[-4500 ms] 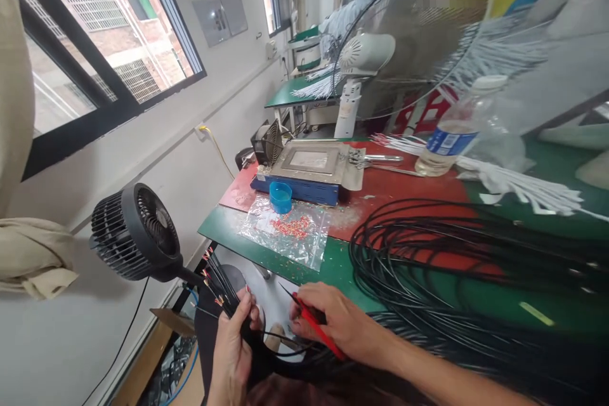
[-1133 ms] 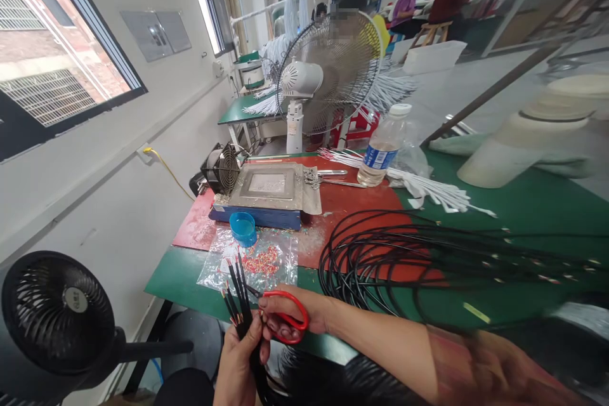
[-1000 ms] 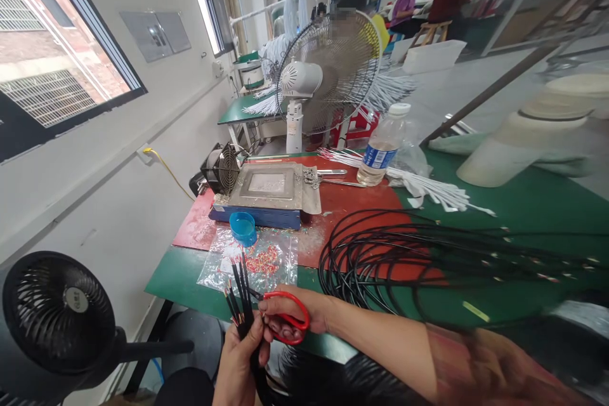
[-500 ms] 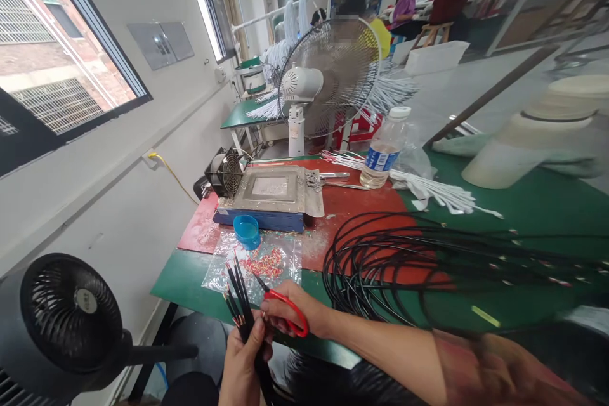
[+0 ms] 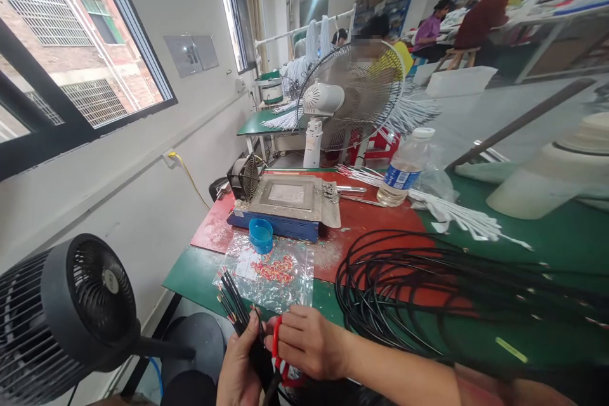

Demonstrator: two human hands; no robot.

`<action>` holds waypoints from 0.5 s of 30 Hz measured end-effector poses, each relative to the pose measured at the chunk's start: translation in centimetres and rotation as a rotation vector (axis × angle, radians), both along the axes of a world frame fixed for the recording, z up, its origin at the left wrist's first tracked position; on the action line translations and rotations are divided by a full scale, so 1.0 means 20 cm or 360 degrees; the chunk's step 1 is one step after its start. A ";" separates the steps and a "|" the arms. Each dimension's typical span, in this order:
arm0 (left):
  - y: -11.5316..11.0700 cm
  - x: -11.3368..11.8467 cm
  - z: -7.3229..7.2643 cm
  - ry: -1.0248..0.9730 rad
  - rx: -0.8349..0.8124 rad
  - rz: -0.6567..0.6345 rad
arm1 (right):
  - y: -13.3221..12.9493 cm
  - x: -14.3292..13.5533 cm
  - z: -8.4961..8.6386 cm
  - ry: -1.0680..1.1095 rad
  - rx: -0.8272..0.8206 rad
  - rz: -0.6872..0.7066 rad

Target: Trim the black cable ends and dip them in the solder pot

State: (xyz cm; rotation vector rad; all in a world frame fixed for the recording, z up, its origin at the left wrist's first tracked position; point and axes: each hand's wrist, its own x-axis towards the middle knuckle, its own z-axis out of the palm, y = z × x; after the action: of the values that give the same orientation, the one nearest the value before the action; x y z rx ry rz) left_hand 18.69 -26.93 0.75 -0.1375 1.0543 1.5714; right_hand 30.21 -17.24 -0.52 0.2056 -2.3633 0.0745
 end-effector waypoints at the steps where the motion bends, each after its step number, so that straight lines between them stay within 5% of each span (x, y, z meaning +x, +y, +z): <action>1: -0.01 0.00 -0.01 -0.0029 0.0033 0.0006 | -0.01 0.00 0.00 -0.0009 0.0034 -0.0005; 10: -0.03 -0.01 0.00 -0.0016 -0.0021 0.0038 | 0.00 0.00 0.02 0.0022 0.0088 -0.0006; 12: -0.04 -0.03 -0.01 0.0065 -0.0151 0.0097 | 0.07 0.00 0.09 0.0131 -0.0112 -0.0179; 15: -0.06 -0.07 -0.06 0.0170 -0.0222 0.0143 | 0.23 -0.03 0.24 0.0197 -0.0748 -0.0584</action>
State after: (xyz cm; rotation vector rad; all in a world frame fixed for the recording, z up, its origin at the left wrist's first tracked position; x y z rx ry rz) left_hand 17.23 -28.17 -0.40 -0.2002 1.2571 1.5994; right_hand 29.55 -12.68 4.28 -0.4351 -2.1523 0.4197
